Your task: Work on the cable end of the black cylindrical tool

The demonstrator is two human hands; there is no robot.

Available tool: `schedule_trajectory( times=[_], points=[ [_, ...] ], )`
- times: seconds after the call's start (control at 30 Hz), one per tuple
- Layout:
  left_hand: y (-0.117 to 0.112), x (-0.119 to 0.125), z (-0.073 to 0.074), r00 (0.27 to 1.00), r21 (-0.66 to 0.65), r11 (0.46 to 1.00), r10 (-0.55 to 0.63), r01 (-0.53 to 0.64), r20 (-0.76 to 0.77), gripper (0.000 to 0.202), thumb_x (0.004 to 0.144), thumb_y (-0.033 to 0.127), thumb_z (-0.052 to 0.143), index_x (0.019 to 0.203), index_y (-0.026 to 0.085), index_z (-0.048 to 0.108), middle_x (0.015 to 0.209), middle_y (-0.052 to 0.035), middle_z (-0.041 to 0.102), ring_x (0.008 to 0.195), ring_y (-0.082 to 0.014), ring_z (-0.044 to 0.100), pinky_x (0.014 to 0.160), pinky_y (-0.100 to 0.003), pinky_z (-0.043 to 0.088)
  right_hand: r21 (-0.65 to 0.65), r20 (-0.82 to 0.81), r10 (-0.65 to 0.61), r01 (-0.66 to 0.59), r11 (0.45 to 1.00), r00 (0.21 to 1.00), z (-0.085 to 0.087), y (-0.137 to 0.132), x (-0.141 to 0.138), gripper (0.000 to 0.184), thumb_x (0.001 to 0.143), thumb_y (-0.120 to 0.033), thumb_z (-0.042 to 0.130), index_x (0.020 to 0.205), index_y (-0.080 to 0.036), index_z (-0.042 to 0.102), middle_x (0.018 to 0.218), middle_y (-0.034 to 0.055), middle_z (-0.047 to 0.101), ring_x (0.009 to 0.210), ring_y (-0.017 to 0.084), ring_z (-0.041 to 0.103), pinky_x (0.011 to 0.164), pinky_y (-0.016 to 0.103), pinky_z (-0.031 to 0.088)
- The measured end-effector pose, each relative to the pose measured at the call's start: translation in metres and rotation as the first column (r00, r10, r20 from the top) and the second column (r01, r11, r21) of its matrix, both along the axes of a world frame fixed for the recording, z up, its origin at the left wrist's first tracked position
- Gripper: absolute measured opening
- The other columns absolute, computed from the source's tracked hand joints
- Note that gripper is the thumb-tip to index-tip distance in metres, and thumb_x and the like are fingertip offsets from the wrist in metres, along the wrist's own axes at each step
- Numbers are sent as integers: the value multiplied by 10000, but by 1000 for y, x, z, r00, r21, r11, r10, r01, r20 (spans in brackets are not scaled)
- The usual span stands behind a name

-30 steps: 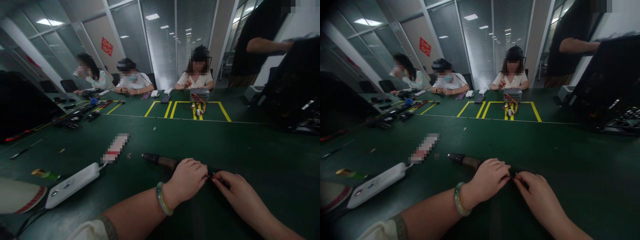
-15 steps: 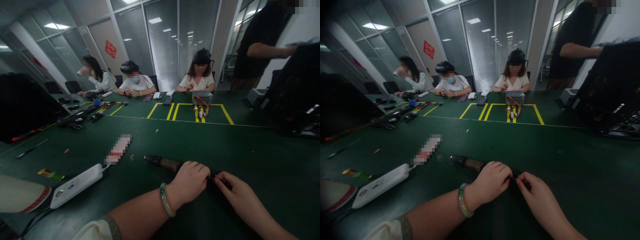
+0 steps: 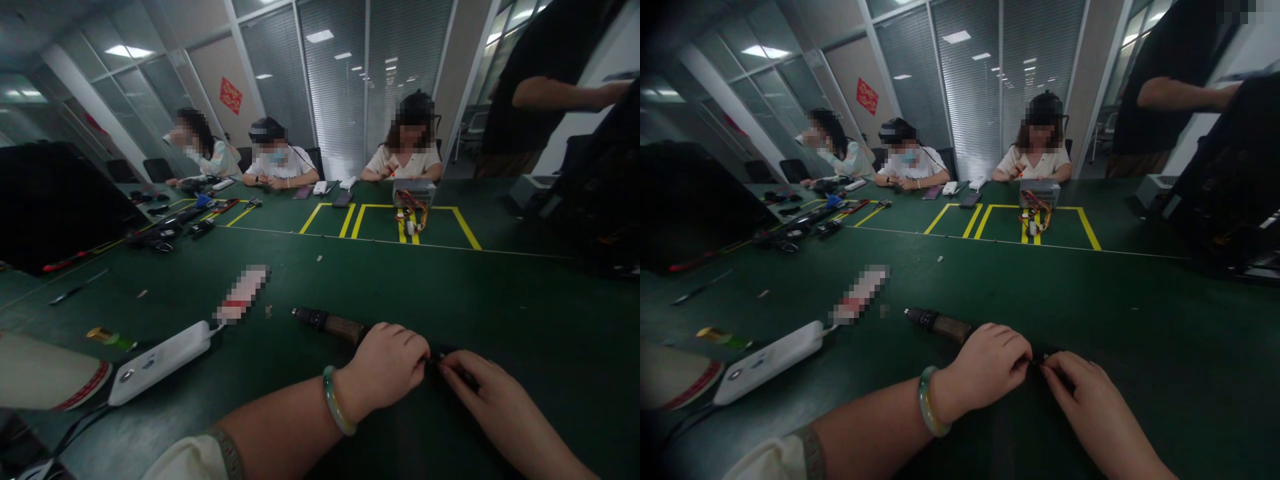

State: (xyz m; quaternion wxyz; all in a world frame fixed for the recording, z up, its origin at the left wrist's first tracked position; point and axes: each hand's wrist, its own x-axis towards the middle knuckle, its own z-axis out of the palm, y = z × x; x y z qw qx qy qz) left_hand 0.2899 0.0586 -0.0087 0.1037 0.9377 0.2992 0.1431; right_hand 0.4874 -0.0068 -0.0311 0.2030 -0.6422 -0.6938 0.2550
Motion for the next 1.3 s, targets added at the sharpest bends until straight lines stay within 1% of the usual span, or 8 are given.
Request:
schedule_trajectory(
  times=[0.2, 0.37, 0.53, 0.63, 0.77, 0.93, 1.1, 1.3],
  points=[
    [0, 1, 0, 1000, -8, 1000, 4, -4, 7, 68, 891, 244, 565, 948, 206, 567, 958, 19, 652, 928, -158, 587, 847, -315, 429, 23, -37, -22, 23, 999, 999, 0, 0, 2, 209, 914, -416, 516, 904, -266, 661, 943, 28, 693, 824, 220, 652, 721, 315, 528],
    [-1, 0, 3, 999, 13, 1000, -12, 13, -30, 72, 913, 255, 545, 947, 196, 566, 976, 1, 646, 950, -158, 586, 857, -310, 432, 15, -55, -29, 30, 999, 998, -5, 0, 3, 218, 919, -432, 509, 918, -269, 655, 942, 21, 692, 834, 215, 651, 704, 298, 533],
    [-3, 1, 7, 997, 42, 998, -33, 37, -74, 73, 925, 239, 528, 968, 184, 551, 1012, -15, 639, 986, -169, 583, 895, -328, 432, 23, -76, -4, 6, 1000, 997, -4, 0, 4, 222, 914, -432, 511, 884, -263, 652, 933, 27, 690, 826, 217, 648, 720, 311, 531],
    [-2, 3, 9, 996, 48, 998, -37, 42, -85, 65, 921, 225, 516, 941, 175, 553, 976, -23, 646, 962, -179, 593, 897, -344, 438, 12, -78, 12, -11, 1000, 997, -3, -1, 5, 215, 917, -427, 510, 889, -264, 647, 950, 32, 685, 841, 221, 644, 735, 319, 529],
    [-1, 5, 8, 997, 33, 999, -26, 28, -69, 89, 909, 247, 527, 912, 172, 575, 945, -37, 655, 907, -184, 607, 858, -344, 452, 11, -61, 4, -4, 1000, 998, -4, -2, 5, 212, 923, -417, 503, 912, -261, 646, 965, 42, 683, 854, 230, 637, 740, 327, 521],
    [1, -1, 4, 998, 25, 998, -59, 59, 2, 103, 907, 246, 533, 954, 184, 599, 1008, -34, 663, 987, -179, 601, 906, -334, 437, 30, -19, 0, 0, 1000, 1000, -10, 1, 4, 224, 922, -427, 493, 907, -262, 644, 914, 38, 685, 792, 220, 631, 679, 307, 509],
    [5, -4, 0, 994, 0, 995, -95, 95, 48, 115, 907, 248, 538, 973, 190, 613, 1016, -34, 671, 997, -183, 608, 913, -332, 440, 51, -28, 4, -3, 999, 1000, -12, 4, 4, 229, 902, -445, 521, 893, -267, 665, 909, 41, 695, 806, 230, 636, 708, 320, 516],
    [6, -3, 0, 996, -2, 996, -85, 85, 27, 126, 920, 270, 526, 969, 193, 612, 1016, -21, 671, 992, -176, 609, 898, -323, 447, -16, -21, -13, 13, 1000, 1000, -11, 6, 2, 237, 912, -452, 512, 895, -268, 660, 928, 29, 689, 826, 224, 634, 703, 316, 515]
  ],
)
